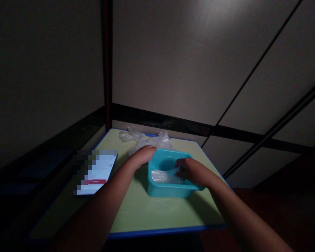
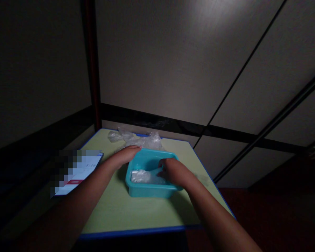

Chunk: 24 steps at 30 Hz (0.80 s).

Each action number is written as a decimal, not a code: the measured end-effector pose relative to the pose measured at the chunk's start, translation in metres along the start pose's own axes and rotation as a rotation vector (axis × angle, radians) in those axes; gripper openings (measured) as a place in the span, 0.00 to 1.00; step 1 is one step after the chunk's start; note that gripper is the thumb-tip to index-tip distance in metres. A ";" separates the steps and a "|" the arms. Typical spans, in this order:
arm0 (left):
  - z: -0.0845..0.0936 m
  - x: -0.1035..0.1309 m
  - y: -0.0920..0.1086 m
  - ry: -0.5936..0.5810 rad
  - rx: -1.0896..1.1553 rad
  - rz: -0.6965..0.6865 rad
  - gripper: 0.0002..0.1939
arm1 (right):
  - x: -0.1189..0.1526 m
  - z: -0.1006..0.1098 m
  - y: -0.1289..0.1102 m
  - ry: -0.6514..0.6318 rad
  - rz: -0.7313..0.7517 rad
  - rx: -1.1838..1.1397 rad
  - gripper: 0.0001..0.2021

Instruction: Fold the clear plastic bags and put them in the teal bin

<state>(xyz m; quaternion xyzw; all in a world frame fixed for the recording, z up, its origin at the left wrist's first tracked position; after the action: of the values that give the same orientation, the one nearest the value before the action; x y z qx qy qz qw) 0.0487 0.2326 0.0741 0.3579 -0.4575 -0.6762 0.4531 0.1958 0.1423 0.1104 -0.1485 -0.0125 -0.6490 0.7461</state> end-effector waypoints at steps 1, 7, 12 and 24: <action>-0.001 0.000 -0.001 -0.014 0.010 0.007 0.16 | 0.001 0.000 -0.002 -0.002 0.007 0.044 0.12; -0.007 0.000 -0.008 -0.074 0.070 0.060 0.15 | 0.011 0.027 -0.037 0.114 0.246 0.061 0.16; -0.007 -0.001 -0.010 -0.068 0.086 0.063 0.15 | 0.008 -0.005 -0.060 -0.422 0.349 -0.008 0.17; -0.006 -0.001 -0.007 -0.076 0.054 0.035 0.17 | -0.039 -0.096 -0.034 -1.080 -0.001 -0.235 0.28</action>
<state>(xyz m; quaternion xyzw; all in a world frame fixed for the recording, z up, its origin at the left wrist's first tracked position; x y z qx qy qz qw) 0.0527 0.2329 0.0654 0.3359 -0.4989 -0.6686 0.4373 0.1402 0.1531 0.0173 -0.5427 -0.3210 -0.4779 0.6117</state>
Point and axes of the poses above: each hand's wrist, its own x-axis away from the middle knuckle, its own z-axis out of the back of the hand, y = z × x, the point moved 9 cm from there along -x, towards the middle knuckle, and after that the axes turned 4 degrees about -z, right-handed, at the moved point
